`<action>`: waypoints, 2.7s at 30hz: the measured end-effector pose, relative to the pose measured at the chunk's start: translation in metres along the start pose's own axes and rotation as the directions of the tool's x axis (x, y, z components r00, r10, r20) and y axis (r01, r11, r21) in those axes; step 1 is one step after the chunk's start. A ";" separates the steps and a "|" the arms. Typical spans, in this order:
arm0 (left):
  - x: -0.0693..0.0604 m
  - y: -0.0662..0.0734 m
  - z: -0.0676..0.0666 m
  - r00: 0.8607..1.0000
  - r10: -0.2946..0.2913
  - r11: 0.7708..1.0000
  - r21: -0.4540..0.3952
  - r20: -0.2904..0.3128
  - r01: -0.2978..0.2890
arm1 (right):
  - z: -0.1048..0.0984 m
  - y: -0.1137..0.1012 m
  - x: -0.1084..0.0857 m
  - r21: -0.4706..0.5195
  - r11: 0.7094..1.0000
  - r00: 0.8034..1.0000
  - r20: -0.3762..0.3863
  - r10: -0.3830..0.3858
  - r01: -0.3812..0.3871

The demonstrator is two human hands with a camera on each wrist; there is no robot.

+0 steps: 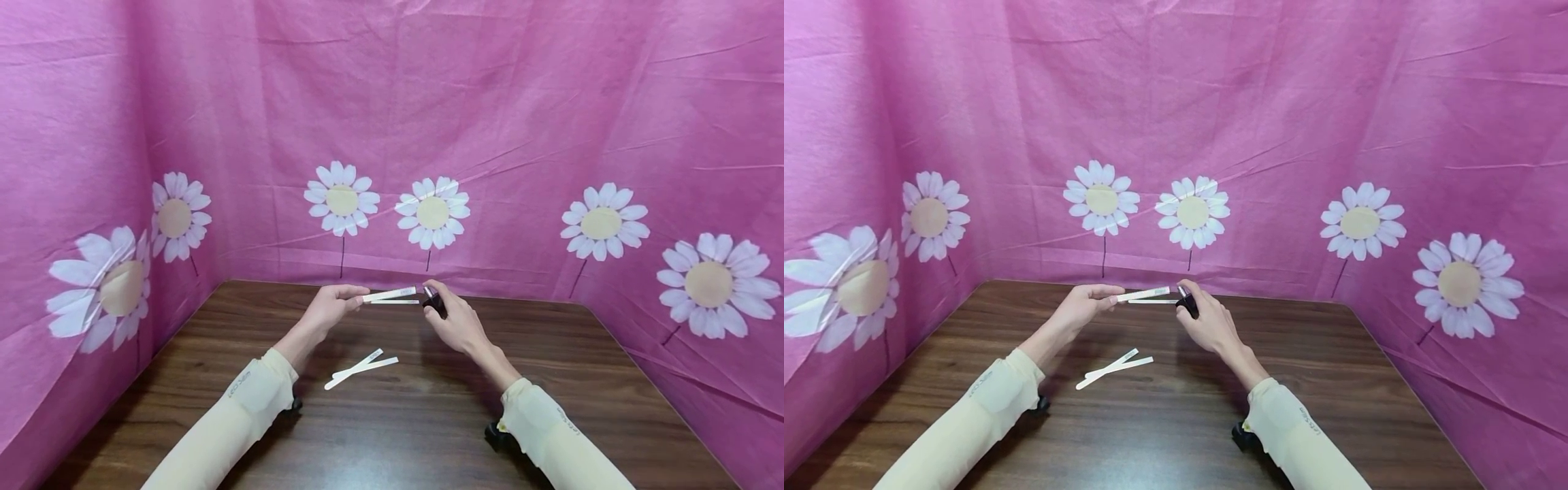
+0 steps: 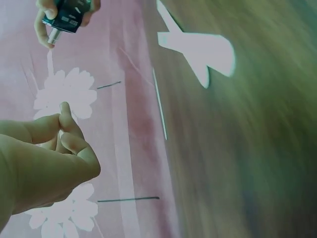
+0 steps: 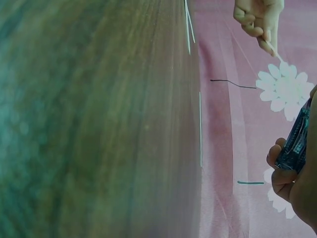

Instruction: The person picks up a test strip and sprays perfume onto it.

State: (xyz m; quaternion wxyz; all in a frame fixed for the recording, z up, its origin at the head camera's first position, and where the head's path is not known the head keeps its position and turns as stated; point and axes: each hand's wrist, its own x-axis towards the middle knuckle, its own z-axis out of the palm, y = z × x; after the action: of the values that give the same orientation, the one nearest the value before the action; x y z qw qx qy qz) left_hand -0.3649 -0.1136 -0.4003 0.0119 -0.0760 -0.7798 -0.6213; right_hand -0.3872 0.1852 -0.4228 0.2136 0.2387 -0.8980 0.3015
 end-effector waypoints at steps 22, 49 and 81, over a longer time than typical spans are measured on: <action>0.002 -0.002 0.017 0.993 -0.115 0.977 -0.181 0.023 0.118 | -0.001 -0.004 0.001 0.016 0.998 0.997 -0.057 -0.052 0.053; -0.004 -0.005 0.025 0.986 -0.095 0.983 -0.141 0.135 0.114 | 0.002 -0.002 -0.002 -0.095 0.995 0.998 -0.054 -0.038 0.033; -0.001 -0.009 0.021 0.986 -0.109 0.979 -0.159 0.126 0.128 | 0.004 -0.004 -0.003 -0.108 0.993 0.998 -0.036 -0.053 0.049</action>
State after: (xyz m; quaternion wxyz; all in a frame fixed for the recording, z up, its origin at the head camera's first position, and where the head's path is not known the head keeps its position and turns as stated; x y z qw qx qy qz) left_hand -0.3639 -0.0951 -0.4142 -0.0772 -0.0662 -0.7278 -0.6783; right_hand -0.3837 0.1809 -0.4260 0.2513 0.2438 -0.9022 0.2519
